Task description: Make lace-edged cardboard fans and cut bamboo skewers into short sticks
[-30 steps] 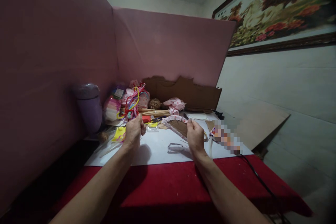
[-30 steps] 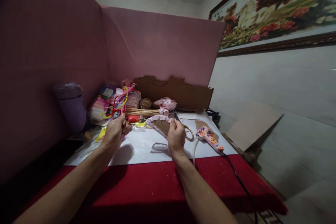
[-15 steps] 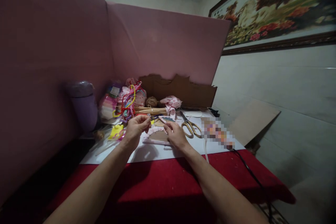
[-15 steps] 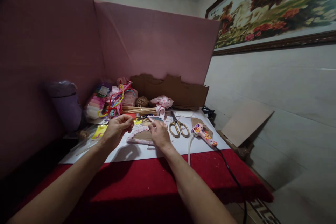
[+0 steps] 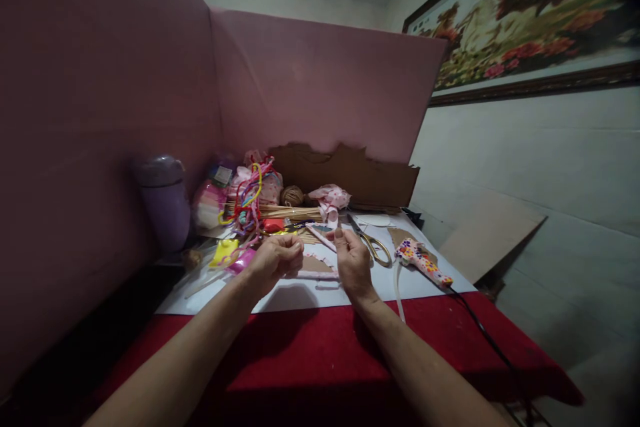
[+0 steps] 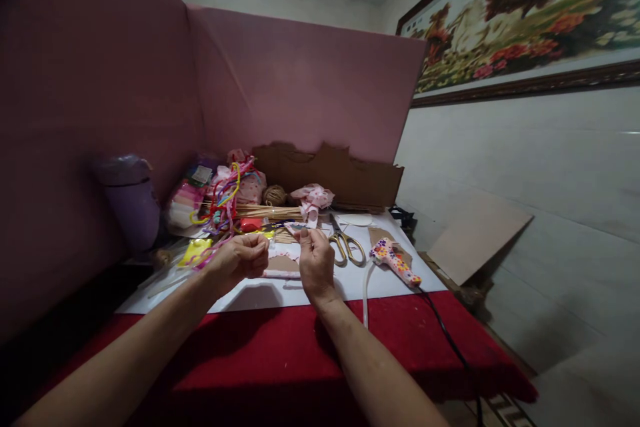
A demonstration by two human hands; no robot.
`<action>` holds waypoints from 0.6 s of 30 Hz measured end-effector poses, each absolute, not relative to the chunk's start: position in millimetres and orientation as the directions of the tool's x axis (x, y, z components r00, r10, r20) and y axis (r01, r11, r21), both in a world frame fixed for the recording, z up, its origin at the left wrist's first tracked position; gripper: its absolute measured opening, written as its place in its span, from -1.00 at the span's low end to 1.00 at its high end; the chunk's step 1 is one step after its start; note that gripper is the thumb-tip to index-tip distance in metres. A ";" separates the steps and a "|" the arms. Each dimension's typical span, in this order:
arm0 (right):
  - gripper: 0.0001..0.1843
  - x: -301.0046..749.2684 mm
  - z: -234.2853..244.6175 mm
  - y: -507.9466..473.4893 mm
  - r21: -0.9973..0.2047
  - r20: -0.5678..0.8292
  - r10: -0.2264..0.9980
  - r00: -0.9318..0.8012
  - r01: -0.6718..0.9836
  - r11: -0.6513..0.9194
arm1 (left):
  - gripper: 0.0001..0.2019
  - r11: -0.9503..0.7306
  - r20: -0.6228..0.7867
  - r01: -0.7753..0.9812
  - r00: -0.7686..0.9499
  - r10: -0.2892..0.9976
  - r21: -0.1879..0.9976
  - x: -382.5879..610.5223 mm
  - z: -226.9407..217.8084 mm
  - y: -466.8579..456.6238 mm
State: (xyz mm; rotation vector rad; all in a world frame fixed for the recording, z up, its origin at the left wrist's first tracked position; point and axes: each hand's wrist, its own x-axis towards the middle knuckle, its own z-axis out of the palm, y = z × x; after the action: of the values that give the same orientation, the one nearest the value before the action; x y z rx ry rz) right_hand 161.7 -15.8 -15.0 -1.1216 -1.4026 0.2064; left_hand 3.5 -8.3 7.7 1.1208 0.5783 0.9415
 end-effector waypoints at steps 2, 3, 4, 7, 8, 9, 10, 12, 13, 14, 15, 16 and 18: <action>-0.57 161.6 -13.7 -17.7 -0.723 0.661 0.711 0.242 0.458 0.516 | -0.75 0.167 0.032 -0.331 0.520 0.854 0.929 1.4 6.6 -7.0; -0.57 162.1 -12.4 -18.8 -0.727 0.660 0.711 0.242 0.444 0.524 | -0.75 0.178 0.020 -0.329 0.518 0.855 0.927 0.3 6.4 -6.5; -0.58 163.1 -10.8 -20.1 -0.729 0.663 0.705 0.252 0.431 0.531 | -0.74 0.182 0.012 -0.329 0.509 0.861 0.927 -0.7 6.3 -6.2; -0.60 168.8 -4.3 -23.3 -0.745 0.665 0.649 0.369 0.387 0.543 | -0.72 0.165 0.008 -0.341 0.453 0.892 0.925 -3.3 8.1 -6.5; -0.60 171.1 -2.2 -23.9 -0.755 0.656 0.627 0.420 0.372 0.540 | -0.71 0.150 0.019 -0.350 0.436 0.900 0.925 -3.8 9.1 -6.8; -0.59 173.1 -0.5 -24.2 -0.764 0.645 0.610 0.461 0.359 0.536 | -0.70 0.134 0.036 -0.362 0.428 0.903 0.923 -4.1 10.2 -7.2; -0.58 174.8 0.8 -24.2 -0.774 0.631 0.603 0.488 0.344 0.531 | -0.69 0.115 0.063 -0.378 0.427 0.902 0.918 -4.1 11.3 -7.6; -0.57 176.7 1.7 -23.4 -0.793 0.605 0.616 0.505 0.315 0.521 | -0.71 0.067 0.134 -0.417 0.436 0.890 0.906 -3.3 13.3 -8.5; -0.58 177.1 1.3 -22.5 -0.803 0.592 0.630 0.503 0.301 0.514 | -0.72 0.040 0.170 -0.430 0.437 0.883 0.902 -2.8 14.1 -8.8; -0.59 177.3 0.5 -21.4 -0.814 0.577 0.645 0.501 0.286 0.506 | -0.74 0.013 0.198 -0.434 0.438 0.877 0.901 -2.2 14.7 -9.2; -0.60 177.4 -0.6 -20.0 -0.825 0.561 0.661 0.499 0.268 0.498 | -0.75 -0.011 0.218 -0.427 0.438 0.872 0.904 -1.7 15.1 -9.5; -0.61 177.6 -1.8 -18.5 -0.835 0.545 0.675 0.497 0.247 0.492 | -0.77 -0.032 0.230 -0.411 0.442 0.867 0.911 -1.4 15.4 -9.9; -0.65 178.2 -4.2 -15.1 -0.852 0.514 0.702 0.494 0.196 0.486 | -0.80 -0.052 0.228 -0.363 0.462 0.857 0.930 -1.1 15.7 -10.9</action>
State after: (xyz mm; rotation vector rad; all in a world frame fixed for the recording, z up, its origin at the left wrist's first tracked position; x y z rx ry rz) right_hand 178.2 -15.1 -4.2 -1.0514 -1.0420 0.3871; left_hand -1.1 -10.9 15.7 1.2577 0.5063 1.0635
